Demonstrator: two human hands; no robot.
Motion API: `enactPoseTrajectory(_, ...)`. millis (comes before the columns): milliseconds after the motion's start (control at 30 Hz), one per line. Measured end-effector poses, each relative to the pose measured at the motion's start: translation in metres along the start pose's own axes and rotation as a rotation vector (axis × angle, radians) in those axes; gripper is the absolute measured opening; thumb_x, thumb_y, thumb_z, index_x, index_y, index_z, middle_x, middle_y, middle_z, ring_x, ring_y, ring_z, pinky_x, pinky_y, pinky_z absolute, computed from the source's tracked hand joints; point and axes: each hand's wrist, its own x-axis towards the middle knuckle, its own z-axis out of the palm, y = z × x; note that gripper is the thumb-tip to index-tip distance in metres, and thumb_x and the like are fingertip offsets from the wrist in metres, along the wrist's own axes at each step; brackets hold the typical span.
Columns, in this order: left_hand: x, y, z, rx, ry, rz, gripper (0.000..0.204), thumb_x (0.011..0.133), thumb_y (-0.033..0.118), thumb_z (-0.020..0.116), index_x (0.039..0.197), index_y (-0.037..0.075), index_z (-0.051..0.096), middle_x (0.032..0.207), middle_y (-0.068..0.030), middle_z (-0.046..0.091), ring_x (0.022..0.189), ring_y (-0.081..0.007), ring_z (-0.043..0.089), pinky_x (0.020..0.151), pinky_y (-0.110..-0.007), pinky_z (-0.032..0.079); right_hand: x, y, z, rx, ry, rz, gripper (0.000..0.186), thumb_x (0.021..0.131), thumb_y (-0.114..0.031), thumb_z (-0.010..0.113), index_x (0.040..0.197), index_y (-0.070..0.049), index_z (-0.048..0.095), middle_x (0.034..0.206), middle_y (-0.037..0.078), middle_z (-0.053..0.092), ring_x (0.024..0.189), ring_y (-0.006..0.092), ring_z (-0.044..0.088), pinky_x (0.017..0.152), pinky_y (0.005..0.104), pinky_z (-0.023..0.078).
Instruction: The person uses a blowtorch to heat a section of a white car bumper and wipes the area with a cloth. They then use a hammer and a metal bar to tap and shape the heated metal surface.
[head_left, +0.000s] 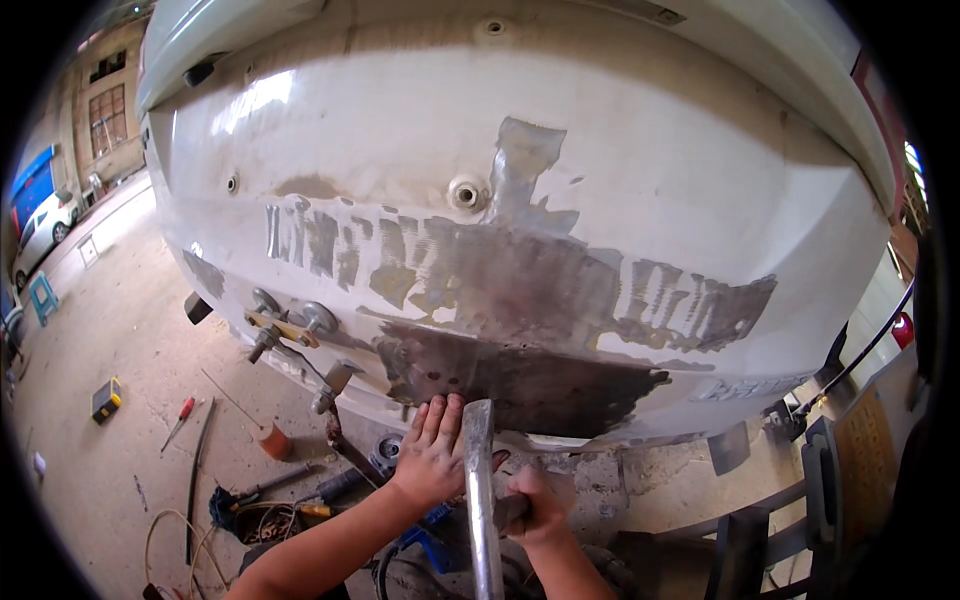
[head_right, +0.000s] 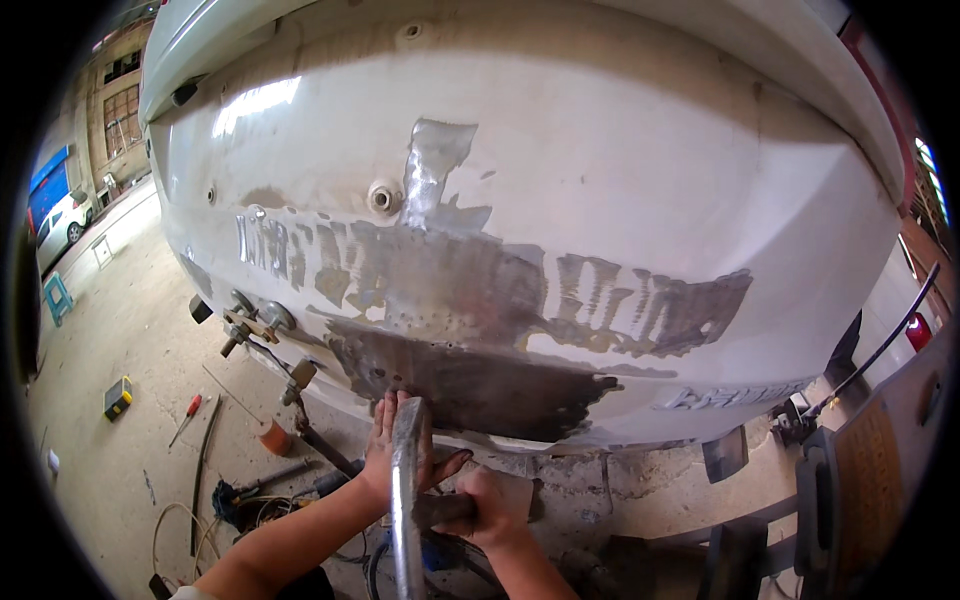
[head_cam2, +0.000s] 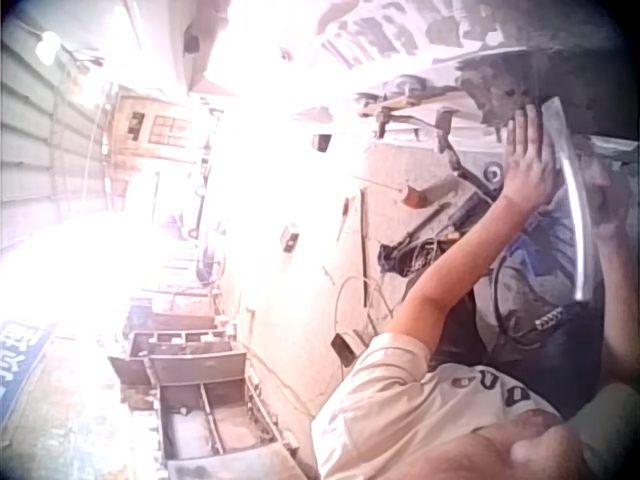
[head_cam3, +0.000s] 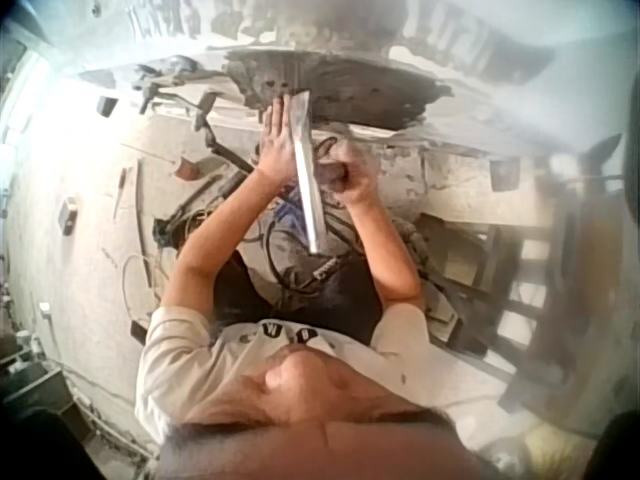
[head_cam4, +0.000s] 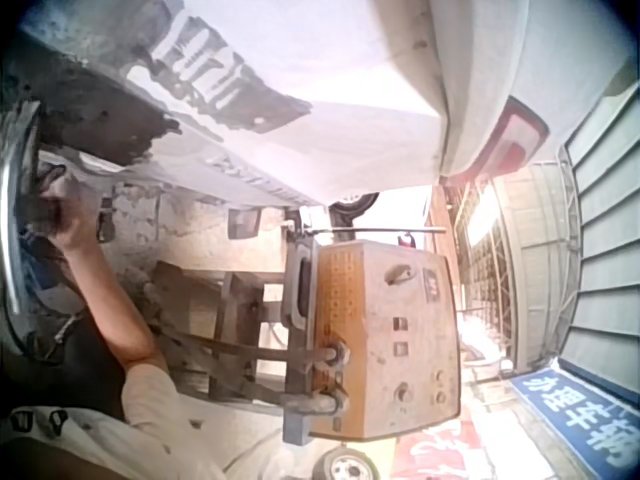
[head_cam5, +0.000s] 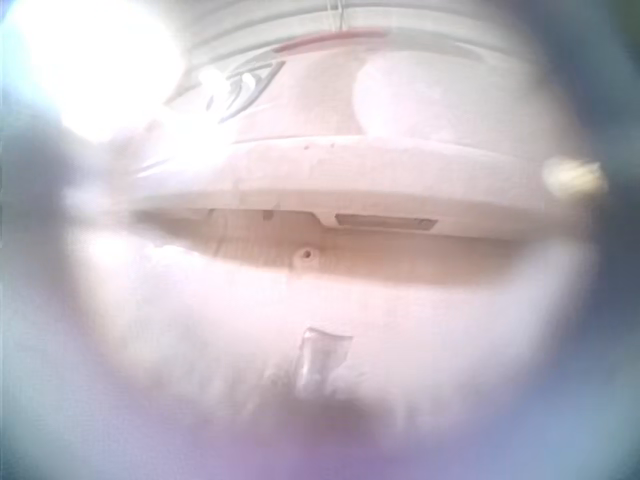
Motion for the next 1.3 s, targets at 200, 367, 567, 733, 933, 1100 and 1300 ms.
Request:
enactPoseTrajectory(200, 0.001, 0.001, -0.008, 0.016, -0.082, -0.064, 0.067, 0.08, 0.046, 0.063, 0.123, -0.005, 0.056, 0.136, -0.0278, 0.044, 0.125, -0.0429, 0.044, 0.108, -0.048, 0.03, -0.001, -0.003, 0.005, -0.011, 0.064, 0.084, 0.052, 0.074, -0.058, 0.07, 0.071, -0.009, 0.052, 0.06, 0.006, 0.051, 0.051, 0.0239, 0.055, 0.046, 0.0342, 0.044)
enactPoseTrajectory(367, 0.008, -0.004, -0.034, -0.084, -0.092, -0.009, 0.073, 0.074, 0.04, 0.062, 0.126, -0.01, 0.05, 0.14, -0.0293, 0.039, 0.128, -0.0441, 0.041, 0.109, -0.048, 0.03, -0.001, -0.006, 0.005, -0.019, 0.06, 0.063, 0.046, 0.079, -0.049, 0.071, 0.072, -0.007, 0.053, 0.06, 0.006, 0.052, 0.052, 0.0223, 0.055, 0.049, 0.0333, 0.044)
enactPoseTrajectory(567, 0.02, -0.01, -0.113, -0.661, -0.4, 0.032, 0.078, 0.078, 0.038, 0.064, 0.136, -0.008, 0.039, 0.149, -0.0274, 0.025, 0.137, -0.0405, 0.028, 0.114, -0.044, 0.021, -0.023, -0.018, 0.003, 0.117, -0.027, 0.198, 0.058, 0.082, -0.063, 0.06, 0.076, -0.006, 0.056, 0.058, 0.006, 0.051, 0.05, 0.0156, 0.05, 0.048, 0.0307, 0.041)
enactPoseTrajectory(733, -0.02, 0.0, -0.148, -1.562, -0.366, -0.453, 0.034, 0.093, 0.004, 0.052, 0.126, -0.005, 0.048, 0.132, -0.019, 0.052, 0.121, -0.0261, 0.052, 0.106, -0.039, 0.036, -0.02, -0.039, 0.017, 0.145, -0.278, 0.184, 0.046, 0.088, -0.046, 0.058, 0.1, -0.002, 0.065, 0.082, 0.015, 0.068, 0.079, 0.0267, 0.07, 0.071, 0.0345, 0.054)
enactPoseTrajectory(933, -0.042, -0.008, -0.156, -1.728, -0.203, -0.633, 0.026, 0.092, 0.013, 0.059, 0.11, -0.004, 0.055, 0.112, -0.0199, 0.062, 0.106, -0.0281, 0.061, 0.094, -0.04, 0.048, 0.05, -0.062, 0.015, -0.197, 0.102, 0.426, 0.016, 0.087, -0.014, 0.065, 0.08, 0.0, 0.063, 0.063, 0.009, 0.06, 0.052, 0.0171, 0.057, 0.052, 0.0294, 0.046)
enactPoseTrajectory(1100, -0.028, -0.016, -0.189, -1.72, -0.498, -0.897, 0.011, 0.093, 0.006, 0.048, 0.093, -0.001, 0.057, 0.082, -0.008, 0.064, 0.075, -0.0156, 0.061, 0.066, -0.029, 0.05, 0.087, -0.059, 0.027, -0.215, 0.239, 0.473, 0.026, 0.088, -0.015, 0.067, 0.069, 0.002, 0.06, 0.05, -0.001, 0.052, 0.046, 0.0028, 0.045, 0.044, 0.022, 0.034)
enactPoseTrajectory(1300, -0.047, -0.016, -0.167, -1.706, -0.393, -0.663, 0.011, 0.092, 0.005, 0.048, 0.093, -0.002, 0.057, 0.086, -0.0092, 0.064, 0.078, -0.0175, 0.062, 0.07, -0.03, 0.05, 0.091, -0.061, 0.021, -0.371, 0.236, 0.499, 0.026, 0.081, -0.021, 0.074, 0.07, -0.002, 0.062, 0.05, 0.011, 0.053, 0.042, 0.02, 0.048, 0.047, 0.0315, 0.042)
